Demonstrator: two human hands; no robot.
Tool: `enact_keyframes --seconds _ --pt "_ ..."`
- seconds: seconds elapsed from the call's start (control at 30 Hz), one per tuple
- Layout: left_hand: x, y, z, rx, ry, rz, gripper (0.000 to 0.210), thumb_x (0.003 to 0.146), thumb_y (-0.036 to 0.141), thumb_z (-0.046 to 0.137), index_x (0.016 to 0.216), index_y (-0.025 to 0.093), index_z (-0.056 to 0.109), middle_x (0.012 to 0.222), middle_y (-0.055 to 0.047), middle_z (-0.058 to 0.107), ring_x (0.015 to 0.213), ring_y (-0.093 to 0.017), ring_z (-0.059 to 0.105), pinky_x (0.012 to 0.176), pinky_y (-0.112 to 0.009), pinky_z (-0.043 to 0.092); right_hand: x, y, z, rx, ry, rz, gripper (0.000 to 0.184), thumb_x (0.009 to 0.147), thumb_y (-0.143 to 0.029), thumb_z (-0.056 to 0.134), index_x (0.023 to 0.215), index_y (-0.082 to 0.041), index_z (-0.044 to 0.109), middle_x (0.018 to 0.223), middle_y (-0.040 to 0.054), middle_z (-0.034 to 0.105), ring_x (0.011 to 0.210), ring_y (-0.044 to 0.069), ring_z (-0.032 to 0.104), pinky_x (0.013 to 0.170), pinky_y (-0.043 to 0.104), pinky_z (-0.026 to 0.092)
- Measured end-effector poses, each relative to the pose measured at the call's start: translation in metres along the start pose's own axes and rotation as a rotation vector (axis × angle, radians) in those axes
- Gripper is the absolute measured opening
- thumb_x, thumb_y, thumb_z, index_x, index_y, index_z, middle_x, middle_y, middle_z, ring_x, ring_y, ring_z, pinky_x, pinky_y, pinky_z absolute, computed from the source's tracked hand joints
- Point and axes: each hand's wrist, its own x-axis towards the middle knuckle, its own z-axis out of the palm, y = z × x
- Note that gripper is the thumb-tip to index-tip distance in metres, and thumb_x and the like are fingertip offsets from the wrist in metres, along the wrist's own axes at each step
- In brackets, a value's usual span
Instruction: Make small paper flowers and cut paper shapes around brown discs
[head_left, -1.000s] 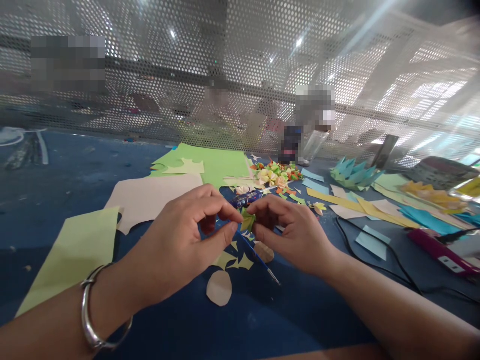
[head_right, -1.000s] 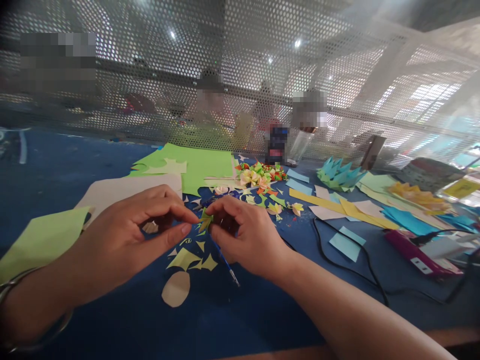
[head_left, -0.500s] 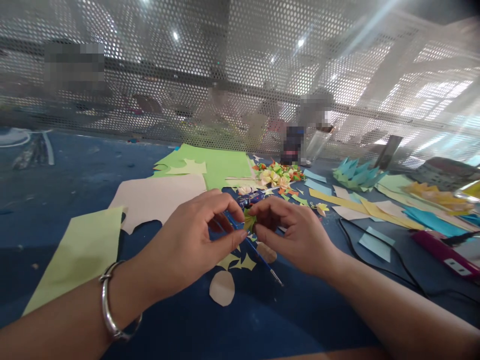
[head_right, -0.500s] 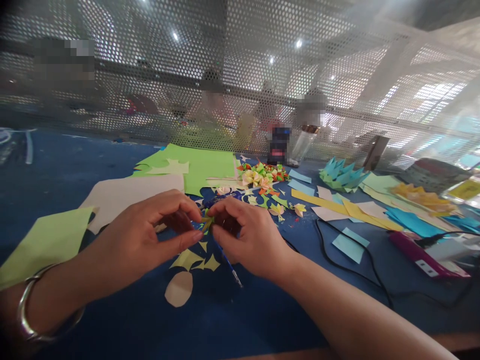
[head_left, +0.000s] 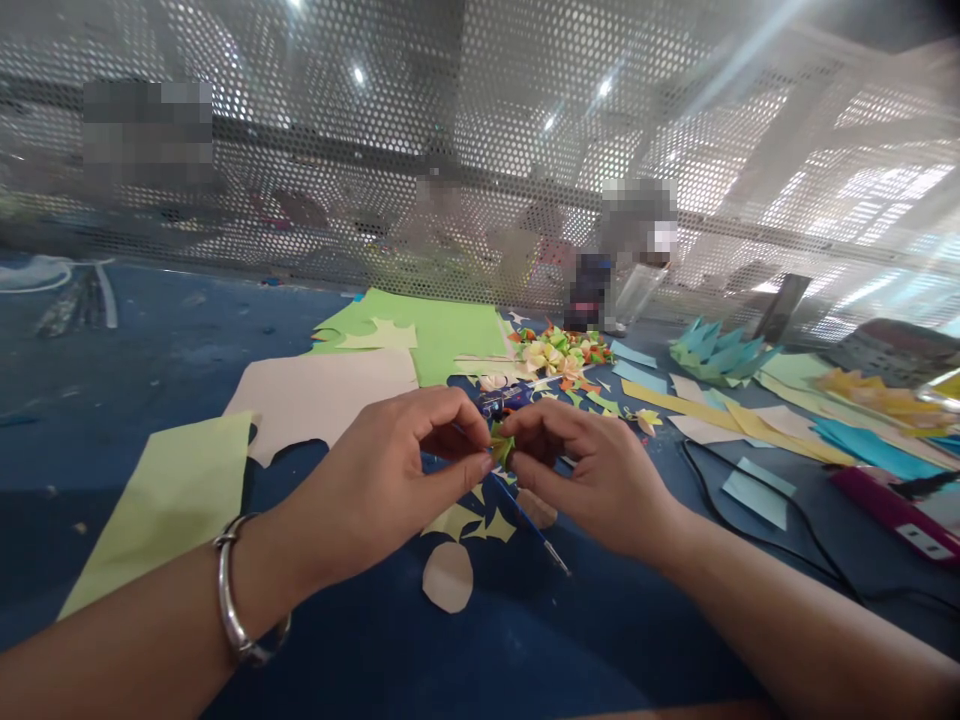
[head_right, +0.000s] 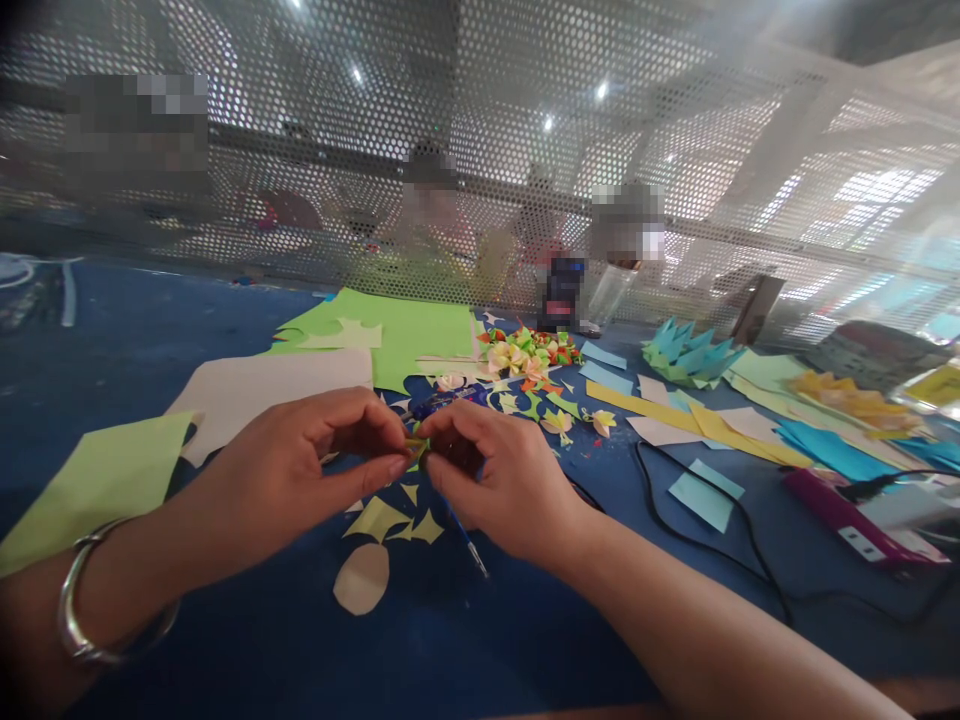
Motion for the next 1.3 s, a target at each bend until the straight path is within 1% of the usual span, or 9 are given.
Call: enact_keyframes --seconds 0.13,0.3,0.43,0.57,0.7,0.9,1.07,1.2,1.3 --pt "0.0008 0.0002 -0.0001 -0.004 -0.013 -0.009 0.008 0.094 0.031 0.067 0.093 0.023 0.065 0.095 0.0 0.073 0.089 -0.017 0.071 0.081 -0.031 0.057 0.0001 -0.0007 0.0 0.009 0.007 -0.005 0.012 0.085 -0.014 0.064 0.094 -0.019 0.07 0.067 -0.005 0.064 0.057 0.008 0.058 0.054 0.019 0.045" --pt "0.0015 0.0025 0.0014 -0.006 0.023 0.002 0.003 0.091 0.024 0.068 0.091 0.023 0.065 0.094 0.002 0.073 0.089 -0.014 0.072 0.082 -0.027 0.058 -0.0006 -0.0014 0.0001 0.014 0.0 -0.014 0.013 0.085 -0.013 0.064 0.094 -0.019 0.07 0.069 -0.005 0.065 0.058 0.008 0.058 0.055 0.018 0.046" --pt "0.0015 0.0049 0.002 0.037 0.052 0.019 0.003 0.089 0.023 0.07 0.088 0.022 0.067 0.092 0.002 0.074 0.088 -0.013 0.073 0.081 -0.025 0.059 -0.001 -0.0021 0.0001 0.01 0.001 -0.027 0.013 0.085 -0.012 0.064 0.095 -0.019 0.07 0.069 -0.0053 0.065 0.058 0.007 0.058 0.055 0.017 0.046" --pt "0.0015 0.0058 0.0019 0.061 0.062 0.044 0.001 0.089 0.022 0.069 0.088 0.021 0.07 0.091 0.001 0.074 0.087 -0.013 0.072 0.081 -0.025 0.059 -0.0007 -0.0028 0.0003 0.011 0.005 -0.032 0.012 0.085 -0.012 0.063 0.093 -0.018 0.07 0.069 -0.0053 0.065 0.057 0.007 0.058 0.053 0.017 0.045" --pt "0.0018 0.0052 0.0005 0.076 0.071 0.066 0.004 0.089 0.022 0.069 0.089 0.021 0.073 0.091 0.0 0.074 0.085 -0.013 0.071 0.08 -0.025 0.058 -0.0007 -0.0021 0.0006 0.017 0.005 -0.035 0.012 0.086 -0.012 0.063 0.094 -0.017 0.07 0.068 -0.0054 0.064 0.056 0.007 0.058 0.053 0.017 0.045" --pt "0.0021 0.0036 -0.0007 0.052 0.065 0.044 0.005 0.088 0.025 0.071 0.09 0.021 0.074 0.092 -0.001 0.075 0.086 -0.015 0.072 0.08 -0.028 0.059 -0.0024 0.0014 0.0011 0.012 0.015 -0.041 0.012 0.086 -0.013 0.064 0.095 -0.018 0.07 0.069 -0.0057 0.064 0.058 0.007 0.057 0.053 0.017 0.044" --pt "0.0015 0.0009 -0.0014 0.085 0.069 0.05 0.008 0.089 0.028 0.071 0.092 0.022 0.075 0.092 0.0 0.075 0.085 -0.015 0.071 0.077 -0.029 0.058 -0.0041 0.0011 0.0001 -0.01 0.02 -0.054 0.014 0.085 -0.012 0.065 0.096 -0.019 0.07 0.07 -0.0059 0.064 0.059 0.007 0.057 0.054 0.017 0.044" --pt "0.0008 0.0022 -0.0015 0.14 0.087 0.086 0.007 0.09 0.024 0.068 0.088 0.022 0.075 0.087 0.001 0.073 0.079 -0.013 0.068 0.071 -0.026 0.055 -0.0035 0.0005 0.0006 -0.012 0.014 -0.052 0.014 0.086 -0.011 0.065 0.096 -0.019 0.07 0.071 -0.0056 0.065 0.06 0.007 0.058 0.055 0.017 0.044" --pt "0.0005 0.004 0.0024 0.175 0.111 0.112 0.009 0.088 0.019 0.065 0.086 0.02 0.074 0.086 0.001 0.071 0.079 -0.013 0.067 0.073 -0.025 0.055 -0.0029 0.0012 0.0016 -0.009 0.009 -0.054 0.015 0.085 -0.01 0.064 0.096 -0.019 0.07 0.073 -0.0051 0.066 0.061 0.007 0.058 0.056 0.017 0.044"
